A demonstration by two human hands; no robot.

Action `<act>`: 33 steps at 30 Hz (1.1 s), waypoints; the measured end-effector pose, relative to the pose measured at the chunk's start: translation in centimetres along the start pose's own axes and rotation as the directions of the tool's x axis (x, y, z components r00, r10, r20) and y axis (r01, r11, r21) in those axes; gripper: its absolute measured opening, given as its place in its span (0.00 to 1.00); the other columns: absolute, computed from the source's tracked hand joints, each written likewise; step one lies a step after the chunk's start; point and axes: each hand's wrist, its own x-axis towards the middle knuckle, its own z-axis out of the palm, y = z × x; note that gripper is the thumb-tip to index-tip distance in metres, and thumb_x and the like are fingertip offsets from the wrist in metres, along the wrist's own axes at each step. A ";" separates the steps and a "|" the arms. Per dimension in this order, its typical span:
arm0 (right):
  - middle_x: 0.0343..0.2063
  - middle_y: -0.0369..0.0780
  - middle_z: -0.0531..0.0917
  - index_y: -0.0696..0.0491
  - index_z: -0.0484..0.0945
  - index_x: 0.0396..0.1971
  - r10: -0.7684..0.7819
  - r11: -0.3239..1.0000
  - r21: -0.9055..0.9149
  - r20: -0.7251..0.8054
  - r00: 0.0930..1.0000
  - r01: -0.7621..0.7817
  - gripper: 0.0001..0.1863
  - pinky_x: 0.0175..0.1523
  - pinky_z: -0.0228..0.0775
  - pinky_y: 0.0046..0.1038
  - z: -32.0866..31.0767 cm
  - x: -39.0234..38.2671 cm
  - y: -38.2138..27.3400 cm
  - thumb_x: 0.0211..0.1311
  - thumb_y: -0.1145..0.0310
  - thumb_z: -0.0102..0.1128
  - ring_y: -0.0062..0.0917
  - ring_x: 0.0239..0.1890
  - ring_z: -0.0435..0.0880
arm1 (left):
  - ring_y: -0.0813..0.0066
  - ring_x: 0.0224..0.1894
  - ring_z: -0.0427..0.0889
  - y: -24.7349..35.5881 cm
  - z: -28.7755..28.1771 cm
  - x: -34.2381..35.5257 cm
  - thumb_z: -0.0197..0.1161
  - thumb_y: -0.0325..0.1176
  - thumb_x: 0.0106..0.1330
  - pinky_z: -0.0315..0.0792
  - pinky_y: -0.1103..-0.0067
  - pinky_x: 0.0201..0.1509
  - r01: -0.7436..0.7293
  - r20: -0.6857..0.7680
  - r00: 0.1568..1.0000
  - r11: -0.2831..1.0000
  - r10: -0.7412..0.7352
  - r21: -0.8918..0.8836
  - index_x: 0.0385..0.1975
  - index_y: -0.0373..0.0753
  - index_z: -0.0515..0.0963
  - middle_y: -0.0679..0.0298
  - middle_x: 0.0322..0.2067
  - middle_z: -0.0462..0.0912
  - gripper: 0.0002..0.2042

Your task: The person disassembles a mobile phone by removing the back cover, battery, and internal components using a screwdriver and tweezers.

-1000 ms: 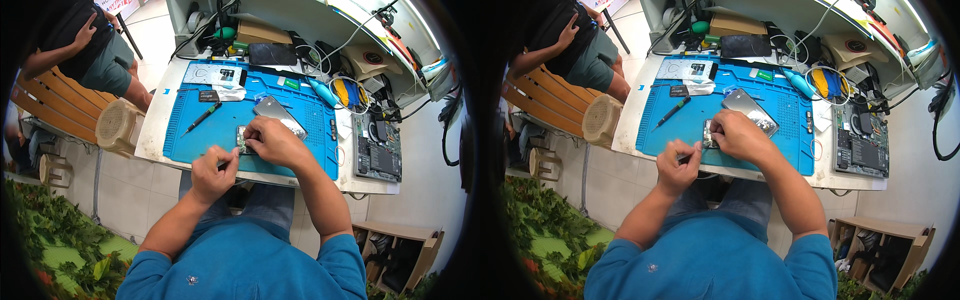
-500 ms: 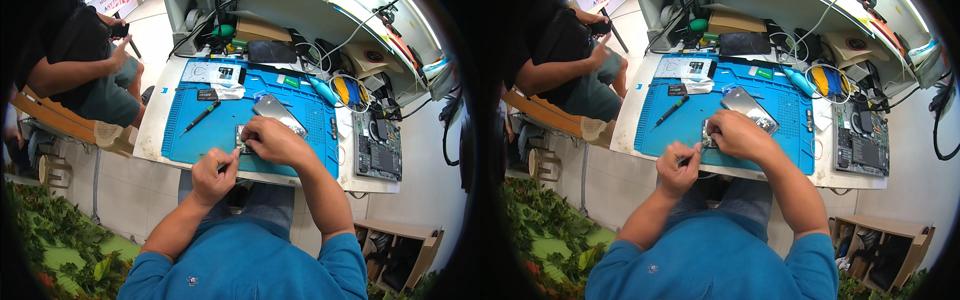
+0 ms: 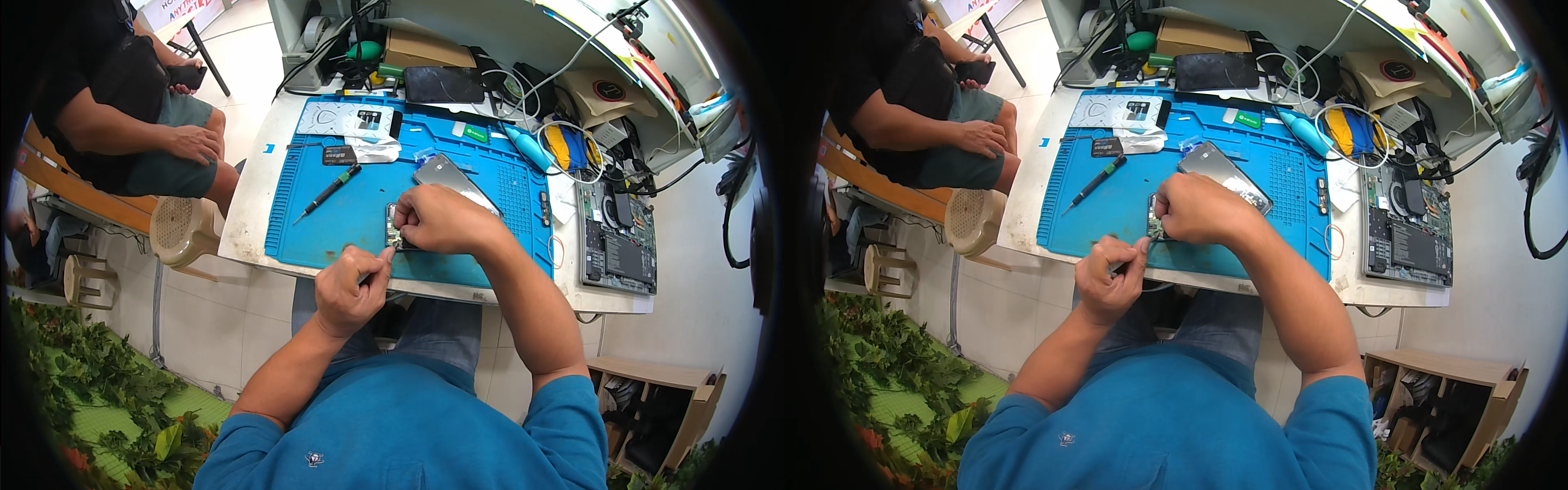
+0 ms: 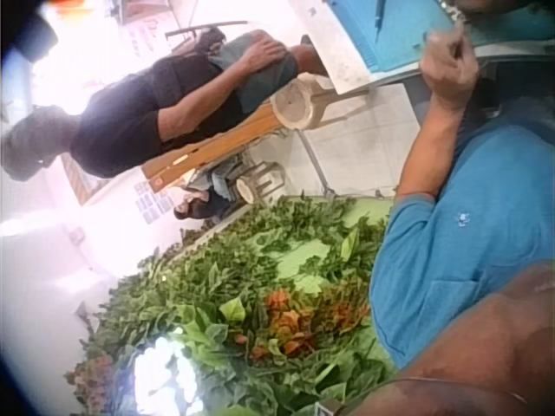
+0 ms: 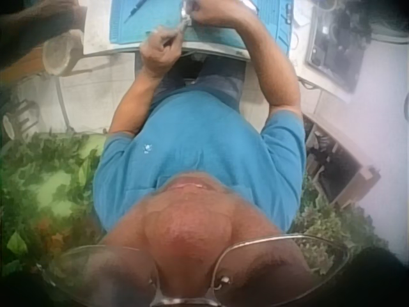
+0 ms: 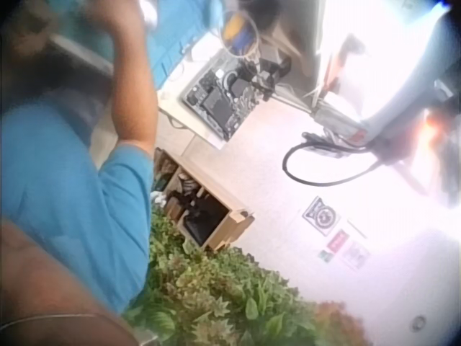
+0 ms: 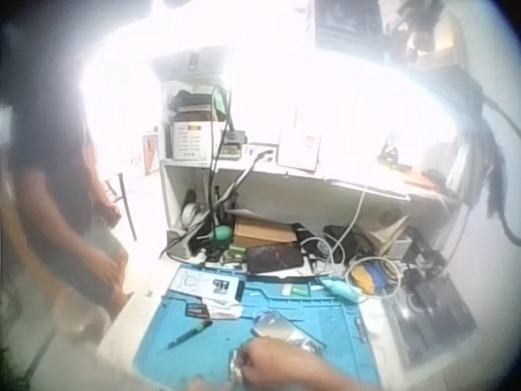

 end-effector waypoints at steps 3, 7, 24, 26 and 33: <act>0.34 0.56 0.92 0.61 0.90 0.37 0.011 1.000 -0.007 0.007 1.000 -0.011 0.10 0.50 0.83 0.48 -0.1 0.3 -0.1 0.58 0.75 0.65 0.53 0.42 0.93 | 0.69 0.21 0.81 0.0 0.1 0.1 0.84 0.15 0.62 0.71 0.74 0.22 -0.006 -0.001 1.000 1.000 0.006 -0.008 0.37 0.38 0.74 0.60 0.25 0.82 0.20; 0.33 0.55 0.92 0.61 0.90 0.35 0.047 0.998 0.029 0.024 0.999 -0.047 0.09 0.48 0.83 0.46 -0.3 0.5 -0.4 0.56 0.75 0.66 0.50 0.39 0.93 | 0.69 0.21 0.81 -0.1 0.1 0.0 0.83 0.15 0.62 0.71 0.74 0.22 -0.014 0.002 1.000 1.000 0.014 -0.006 0.37 0.38 0.73 0.60 0.25 0.82 0.20; 0.30 0.45 0.92 0.59 0.92 0.38 0.058 0.998 -0.039 0.003 0.998 -0.058 0.10 0.44 0.82 0.37 0.2 0.8 0.2 0.59 0.71 0.70 0.34 0.35 0.92 | 0.67 0.20 0.80 -0.3 0.2 -0.3 0.83 0.15 0.62 0.71 0.73 0.23 -0.024 -0.011 1.000 0.999 0.024 -0.022 0.38 0.39 0.74 0.61 0.26 0.82 0.19; 0.30 0.45 0.92 0.59 0.92 0.38 0.058 0.998 -0.036 0.004 0.998 -0.058 0.10 0.44 0.82 0.37 0.2 0.8 0.2 0.59 0.71 0.70 0.34 0.35 0.92 | 0.67 0.20 0.80 -0.4 0.2 -0.4 0.83 0.15 0.62 0.71 0.73 0.23 -0.038 -0.013 0.999 0.999 0.038 -0.011 0.38 0.39 0.75 0.61 0.26 0.82 0.19; 0.34 0.50 0.93 0.60 0.91 0.40 0.056 0.998 -0.003 -0.004 0.998 -0.056 0.11 0.48 0.83 0.41 0.1 0.4 0.0 0.59 0.72 0.68 0.43 0.40 0.93 | 0.66 0.19 0.80 -0.4 0.2 -0.6 0.83 0.15 0.62 0.71 0.73 0.23 -0.057 -0.012 0.998 0.998 0.057 -0.001 0.38 0.39 0.75 0.61 0.26 0.83 0.19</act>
